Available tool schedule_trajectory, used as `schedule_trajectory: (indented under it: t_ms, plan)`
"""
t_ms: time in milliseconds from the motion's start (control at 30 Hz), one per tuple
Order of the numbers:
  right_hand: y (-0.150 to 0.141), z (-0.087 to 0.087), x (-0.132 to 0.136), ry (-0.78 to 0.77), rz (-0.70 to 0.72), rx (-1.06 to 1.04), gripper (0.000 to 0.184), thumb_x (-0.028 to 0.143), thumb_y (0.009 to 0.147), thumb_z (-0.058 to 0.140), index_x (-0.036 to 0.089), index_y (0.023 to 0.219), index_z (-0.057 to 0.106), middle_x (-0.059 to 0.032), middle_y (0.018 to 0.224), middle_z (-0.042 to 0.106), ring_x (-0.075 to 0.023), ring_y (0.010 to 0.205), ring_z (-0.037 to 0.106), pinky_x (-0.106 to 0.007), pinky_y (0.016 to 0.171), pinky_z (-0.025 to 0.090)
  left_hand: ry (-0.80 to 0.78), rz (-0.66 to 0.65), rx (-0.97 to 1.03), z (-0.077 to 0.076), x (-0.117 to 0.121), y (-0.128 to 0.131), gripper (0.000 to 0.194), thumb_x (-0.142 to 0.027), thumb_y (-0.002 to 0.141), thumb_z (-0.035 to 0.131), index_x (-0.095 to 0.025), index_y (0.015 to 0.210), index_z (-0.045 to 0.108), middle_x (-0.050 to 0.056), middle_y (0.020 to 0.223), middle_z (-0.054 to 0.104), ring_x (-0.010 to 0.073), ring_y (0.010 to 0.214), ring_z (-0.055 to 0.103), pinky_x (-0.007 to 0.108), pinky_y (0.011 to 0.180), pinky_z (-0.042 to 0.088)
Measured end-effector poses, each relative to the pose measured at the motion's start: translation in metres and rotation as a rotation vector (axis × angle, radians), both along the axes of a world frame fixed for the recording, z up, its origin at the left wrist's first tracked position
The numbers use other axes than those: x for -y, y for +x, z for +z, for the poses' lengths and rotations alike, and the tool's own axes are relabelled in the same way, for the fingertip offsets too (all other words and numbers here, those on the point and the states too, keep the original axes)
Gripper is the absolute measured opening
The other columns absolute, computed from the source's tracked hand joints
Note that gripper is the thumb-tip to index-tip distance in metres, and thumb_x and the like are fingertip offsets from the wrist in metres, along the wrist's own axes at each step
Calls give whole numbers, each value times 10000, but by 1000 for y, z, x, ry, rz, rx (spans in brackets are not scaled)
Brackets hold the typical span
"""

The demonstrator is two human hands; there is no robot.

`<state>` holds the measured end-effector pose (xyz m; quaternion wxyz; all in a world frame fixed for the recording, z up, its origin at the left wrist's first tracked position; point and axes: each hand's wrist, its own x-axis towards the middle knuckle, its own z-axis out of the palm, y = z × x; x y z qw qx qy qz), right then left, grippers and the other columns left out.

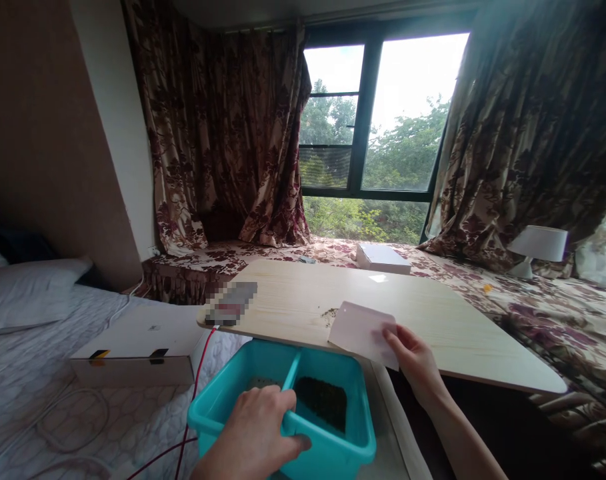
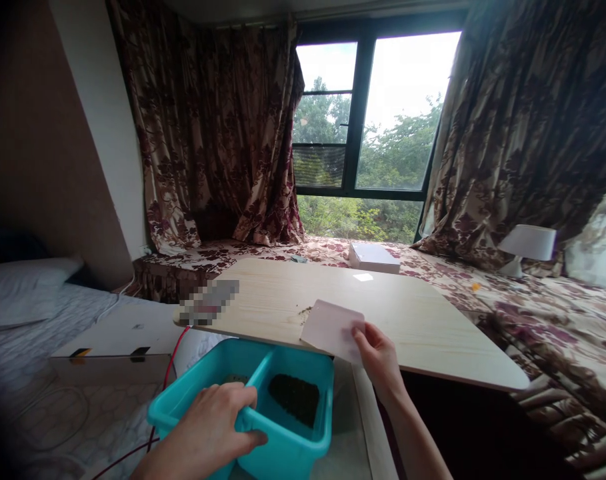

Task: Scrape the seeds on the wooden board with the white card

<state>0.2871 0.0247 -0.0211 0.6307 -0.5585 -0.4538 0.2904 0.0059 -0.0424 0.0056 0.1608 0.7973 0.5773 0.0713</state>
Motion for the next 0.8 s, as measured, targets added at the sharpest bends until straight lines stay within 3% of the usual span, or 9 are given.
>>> schedule_trajectory:
  t_ms: [133, 333, 800]
  plan:
    - [-4, 13, 12, -62, 134, -1, 411, 475, 614, 691, 171, 891, 711, -75, 779, 732, -239, 692, 670, -296, 546, 525, 1, -4, 6, 0, 1, 0, 229, -451, 677, 624, -246, 738, 542, -11, 851, 634, 224, 854, 571, 296, 684, 329]
    - [-10, 21, -1, 31, -61, 57, 379, 441, 651, 646, 156, 897, 690, -83, 846, 728, -233, 762, 670, -292, 596, 534, 0, 0, 19, 0, 0, 0, 201, -414, 664, 629, -246, 732, 544, -9, 854, 635, 225, 860, 569, 297, 690, 330]
    - [-11, 24, -21, 76, -49, 179, 313, 374, 687, 582, 139, 872, 674, -88, 831, 721, -210, 748, 654, -288, 617, 516, 13, -23, -3, -5, -2, -1, 200, -424, 677, 616, -248, 743, 547, -24, 838, 620, 203, 832, 568, 288, 674, 318]
